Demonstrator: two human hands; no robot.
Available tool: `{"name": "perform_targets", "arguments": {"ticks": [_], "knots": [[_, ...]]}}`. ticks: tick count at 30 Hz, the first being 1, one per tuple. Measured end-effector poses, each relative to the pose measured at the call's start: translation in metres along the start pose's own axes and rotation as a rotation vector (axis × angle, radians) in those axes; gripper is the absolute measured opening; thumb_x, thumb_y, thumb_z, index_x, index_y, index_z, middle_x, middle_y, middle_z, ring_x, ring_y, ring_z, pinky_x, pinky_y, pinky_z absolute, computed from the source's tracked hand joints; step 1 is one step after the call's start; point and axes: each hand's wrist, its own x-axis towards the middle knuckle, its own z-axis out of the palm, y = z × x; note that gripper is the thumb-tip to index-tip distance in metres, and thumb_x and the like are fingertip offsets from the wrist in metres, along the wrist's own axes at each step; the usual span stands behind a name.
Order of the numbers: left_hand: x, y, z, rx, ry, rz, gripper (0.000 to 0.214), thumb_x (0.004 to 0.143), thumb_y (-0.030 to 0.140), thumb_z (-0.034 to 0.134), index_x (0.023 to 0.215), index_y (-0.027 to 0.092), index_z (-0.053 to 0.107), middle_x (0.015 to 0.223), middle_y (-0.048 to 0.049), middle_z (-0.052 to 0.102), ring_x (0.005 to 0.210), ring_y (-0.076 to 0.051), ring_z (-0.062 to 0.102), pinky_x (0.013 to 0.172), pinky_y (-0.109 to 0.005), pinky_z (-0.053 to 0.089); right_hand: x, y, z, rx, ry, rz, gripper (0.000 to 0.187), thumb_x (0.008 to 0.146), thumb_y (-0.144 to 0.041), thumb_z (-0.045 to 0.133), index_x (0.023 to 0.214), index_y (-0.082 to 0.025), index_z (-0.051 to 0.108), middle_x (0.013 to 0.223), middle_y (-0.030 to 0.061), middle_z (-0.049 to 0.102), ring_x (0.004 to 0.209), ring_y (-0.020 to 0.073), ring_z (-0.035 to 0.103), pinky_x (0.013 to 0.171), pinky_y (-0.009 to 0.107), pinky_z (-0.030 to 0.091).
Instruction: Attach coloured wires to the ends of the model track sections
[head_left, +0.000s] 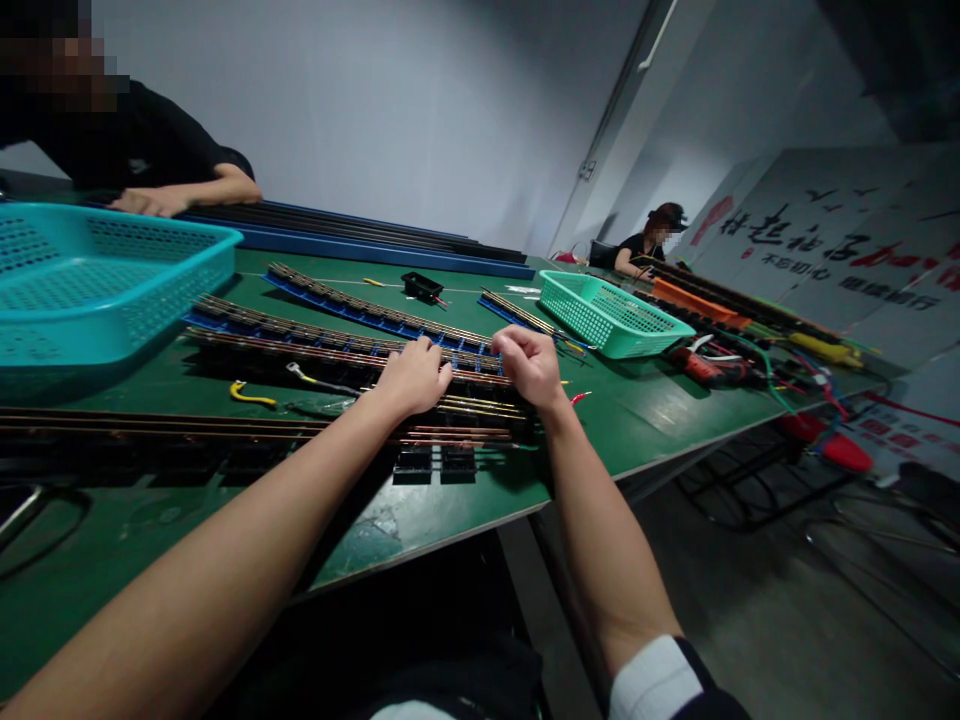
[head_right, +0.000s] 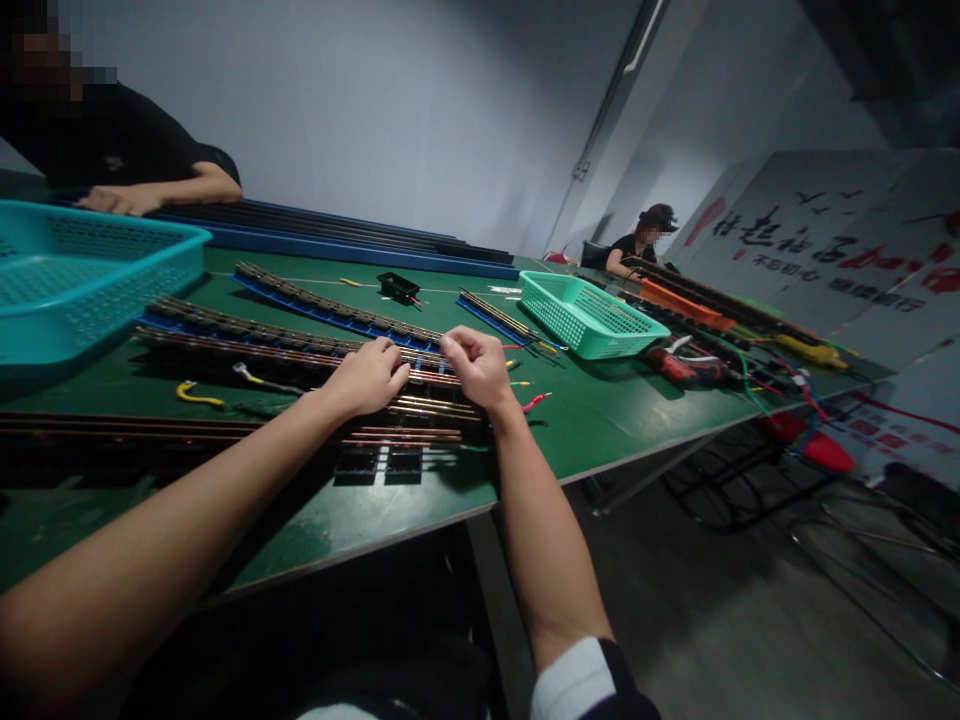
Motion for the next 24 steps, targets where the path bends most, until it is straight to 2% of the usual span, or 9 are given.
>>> {"name": "perform_targets", "arguments": {"ticks": [3, 6, 11, 17, 20, 24], "knots": [[0.0, 0.0, 0.0, -0.006, -0.006, 0.005, 0.041, 0.103, 0.035, 0.033, 0.119, 0.012, 0.063, 0.134, -0.0174, 0.058, 0.125, -0.031, 0.055, 0.099, -0.043, 0.049, 0.002, 0.003, -0.003, 0.112, 0.294, -0.011, 0.031, 0.085, -0.048, 0.055, 0.067, -0.023, 0.052, 0.043, -0.0092, 0.035, 0.037, 0.0069, 0.029, 0.04, 0.024, 0.02], [0.0, -0.001, 0.0, -0.012, -0.012, 0.004, 0.04, 0.102, 0.035, 0.034, 0.118, 0.013, 0.063, 0.135, -0.0173, 0.057, 0.126, -0.031, 0.054, 0.098, -0.042, 0.049, 0.003, 0.004, -0.007, 0.162, 0.439, -0.008, 0.024, 0.084, -0.044, 0.052, 0.07, -0.024, 0.05, 0.042, -0.0101, 0.035, 0.034, 0.0068, 0.027, 0.037, 0.025, 0.018], [0.0, 0.0, -0.002, -0.024, -0.018, 0.0, 0.041, 0.102, 0.035, 0.033, 0.118, 0.012, 0.063, 0.134, -0.0184, 0.057, 0.125, -0.032, 0.055, 0.098, -0.043, 0.049, 0.002, -0.002, -0.01, 0.19, 0.444, -0.109, 0.018, 0.079, -0.042, 0.056, 0.083, -0.025, 0.053, 0.048, -0.0098, 0.038, 0.039, 0.008, 0.035, 0.04, 0.025, 0.026], [0.0, -0.001, -0.001, -0.018, -0.003, 0.005, 0.041, 0.102, 0.035, 0.034, 0.119, 0.012, 0.063, 0.133, -0.0169, 0.058, 0.124, -0.031, 0.055, 0.098, -0.042, 0.05, -0.016, -0.027, -0.015, 0.3, 0.55, -0.309, 0.022, 0.081, -0.044, 0.047, 0.085, -0.024, 0.055, 0.041, -0.0109, 0.032, 0.034, 0.0081, 0.026, 0.04, 0.027, 0.024], [0.0, -0.001, 0.0, -0.019, -0.002, 0.004, 0.04, 0.102, 0.035, 0.035, 0.119, 0.012, 0.063, 0.133, -0.0168, 0.058, 0.124, -0.031, 0.055, 0.098, -0.042, 0.05, -0.029, -0.033, -0.014, 0.34, 0.554, -0.314, 0.023, 0.08, -0.042, 0.047, 0.084, -0.022, 0.057, 0.039, -0.0101, 0.034, 0.033, 0.0078, 0.028, 0.041, 0.026, 0.025], [0.0, -0.001, 0.0, -0.021, -0.003, 0.001, 0.039, 0.102, 0.035, 0.035, 0.12, 0.014, 0.063, 0.134, -0.0164, 0.058, 0.124, -0.03, 0.055, 0.098, -0.042, 0.049, -0.034, -0.029, -0.012, 0.322, 0.563, -0.277, 0.024, 0.08, -0.044, 0.049, 0.083, -0.022, 0.057, 0.039, -0.0101, 0.035, 0.033, 0.0082, 0.028, 0.04, 0.026, 0.026]]}}
